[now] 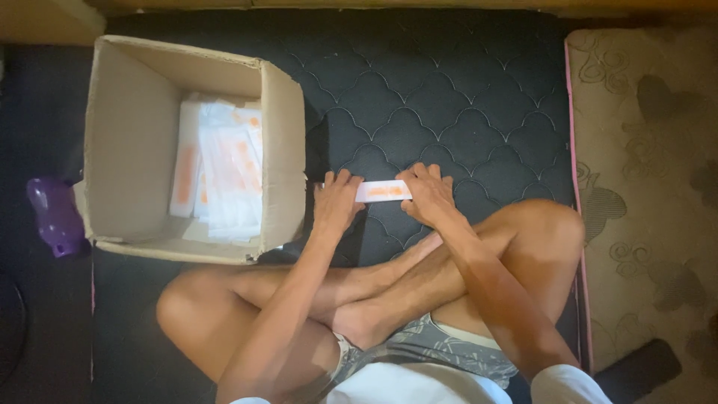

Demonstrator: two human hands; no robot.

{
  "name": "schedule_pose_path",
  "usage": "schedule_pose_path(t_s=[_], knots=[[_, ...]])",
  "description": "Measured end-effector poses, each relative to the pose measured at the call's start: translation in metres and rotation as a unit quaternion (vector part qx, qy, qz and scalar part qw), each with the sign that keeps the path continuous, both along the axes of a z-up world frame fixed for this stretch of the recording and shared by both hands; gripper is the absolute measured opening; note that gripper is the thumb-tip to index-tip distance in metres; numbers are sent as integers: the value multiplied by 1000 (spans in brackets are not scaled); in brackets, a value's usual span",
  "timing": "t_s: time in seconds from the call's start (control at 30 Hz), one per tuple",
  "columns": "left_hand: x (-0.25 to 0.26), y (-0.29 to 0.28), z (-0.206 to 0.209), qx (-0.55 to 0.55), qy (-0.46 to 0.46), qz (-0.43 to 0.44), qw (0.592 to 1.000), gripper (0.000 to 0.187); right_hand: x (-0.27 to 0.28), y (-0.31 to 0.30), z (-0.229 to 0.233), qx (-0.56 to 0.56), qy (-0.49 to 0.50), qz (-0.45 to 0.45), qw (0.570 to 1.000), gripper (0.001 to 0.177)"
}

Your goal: The person is sitting and peeling labels from paper strips taken from a cardboard box.

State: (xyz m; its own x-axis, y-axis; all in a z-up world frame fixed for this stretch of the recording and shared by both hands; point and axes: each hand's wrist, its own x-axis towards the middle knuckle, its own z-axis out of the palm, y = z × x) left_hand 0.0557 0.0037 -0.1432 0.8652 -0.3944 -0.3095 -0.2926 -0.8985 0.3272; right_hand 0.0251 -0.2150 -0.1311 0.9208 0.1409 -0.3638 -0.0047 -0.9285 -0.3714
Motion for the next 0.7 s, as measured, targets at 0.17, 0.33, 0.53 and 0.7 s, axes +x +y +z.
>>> schedule_pose_path(t_s=[0.17,0.33,0.53,0.7], knots=[[-22,8,82,-90,-18,12,996,72,-15,7,30,53,-42,7,998,75],[-17,62,159,-373,-218,8,902,41,-11,46,66,211,-244,17,946,67],[41,139,80,-281,-396,215,847,16,7,160,100,473,-188,-66,858,61],[12,146,-31,-41,-70,499,863,35,8,214,120,263,-52,-69,961,95]])
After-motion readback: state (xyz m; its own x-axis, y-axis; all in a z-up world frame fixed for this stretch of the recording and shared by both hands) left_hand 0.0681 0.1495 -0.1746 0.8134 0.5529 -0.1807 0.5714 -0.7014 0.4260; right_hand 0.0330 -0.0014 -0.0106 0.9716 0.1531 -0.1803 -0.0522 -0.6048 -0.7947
